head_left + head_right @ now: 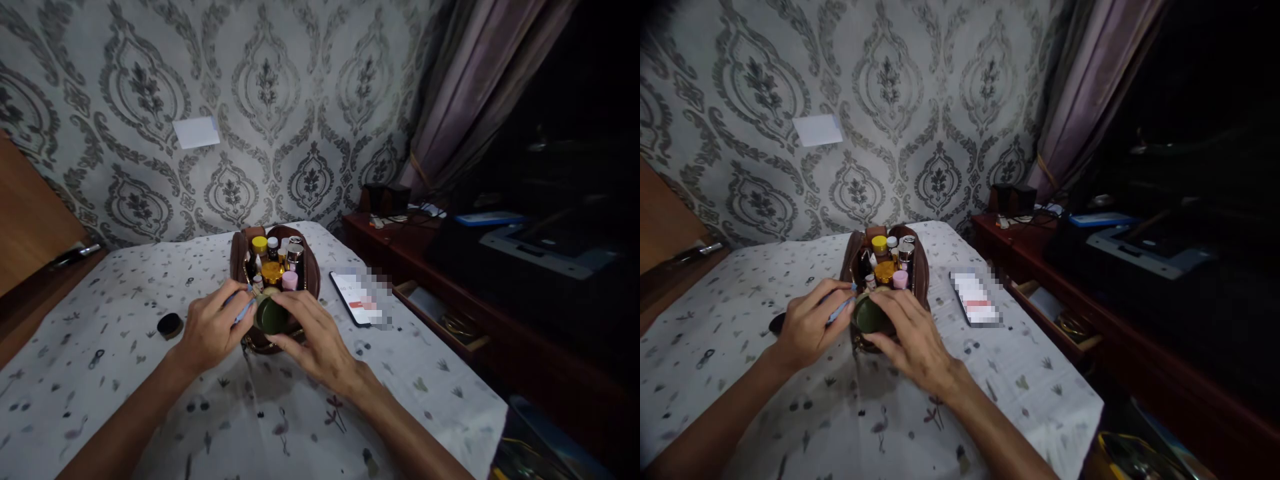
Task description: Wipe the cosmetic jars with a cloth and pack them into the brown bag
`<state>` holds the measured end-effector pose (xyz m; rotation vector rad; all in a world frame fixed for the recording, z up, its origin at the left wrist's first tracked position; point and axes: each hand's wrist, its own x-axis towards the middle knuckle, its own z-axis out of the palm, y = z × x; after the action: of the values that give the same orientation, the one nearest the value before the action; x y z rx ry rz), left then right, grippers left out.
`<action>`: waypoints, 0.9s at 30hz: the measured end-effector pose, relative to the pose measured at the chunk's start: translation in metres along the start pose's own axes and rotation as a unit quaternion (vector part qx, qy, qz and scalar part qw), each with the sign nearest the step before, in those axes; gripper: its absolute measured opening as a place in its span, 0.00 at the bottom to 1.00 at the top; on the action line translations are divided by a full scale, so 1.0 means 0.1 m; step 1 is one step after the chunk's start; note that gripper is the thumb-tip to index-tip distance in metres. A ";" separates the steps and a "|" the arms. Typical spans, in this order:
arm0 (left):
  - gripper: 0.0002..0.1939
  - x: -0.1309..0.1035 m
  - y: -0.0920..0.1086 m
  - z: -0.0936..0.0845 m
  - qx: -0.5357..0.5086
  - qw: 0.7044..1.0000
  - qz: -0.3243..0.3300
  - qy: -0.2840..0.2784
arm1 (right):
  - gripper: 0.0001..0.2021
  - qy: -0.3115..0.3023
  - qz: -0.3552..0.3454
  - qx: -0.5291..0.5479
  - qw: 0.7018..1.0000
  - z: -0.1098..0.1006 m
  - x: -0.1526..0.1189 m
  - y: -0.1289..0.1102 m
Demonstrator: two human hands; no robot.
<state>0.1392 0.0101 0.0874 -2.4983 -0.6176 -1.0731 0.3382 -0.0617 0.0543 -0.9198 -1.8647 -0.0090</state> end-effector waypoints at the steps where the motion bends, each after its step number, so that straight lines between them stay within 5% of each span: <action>1: 0.10 0.00 0.00 0.00 -0.002 1.000 0.002 0.003 | 0.24 -0.006 -0.003 -0.003 1.000 -0.01 0.01 0.00; 13: 0.06 0.00 -0.02 0.03 -0.017 0.999 0.015 0.027 | 0.22 -0.065 -0.030 -0.027 0.997 -0.17 0.13 0.02; 27: 0.06 -0.01 -0.05 0.03 -0.043 0.998 0.016 0.032 | 0.22 -0.079 0.023 -0.005 0.997 -0.21 0.16 0.02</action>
<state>0.1379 0.0151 0.0855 -2.5271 -0.5216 -1.1860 0.3526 -0.0589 0.0762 -0.9947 -1.9905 0.0849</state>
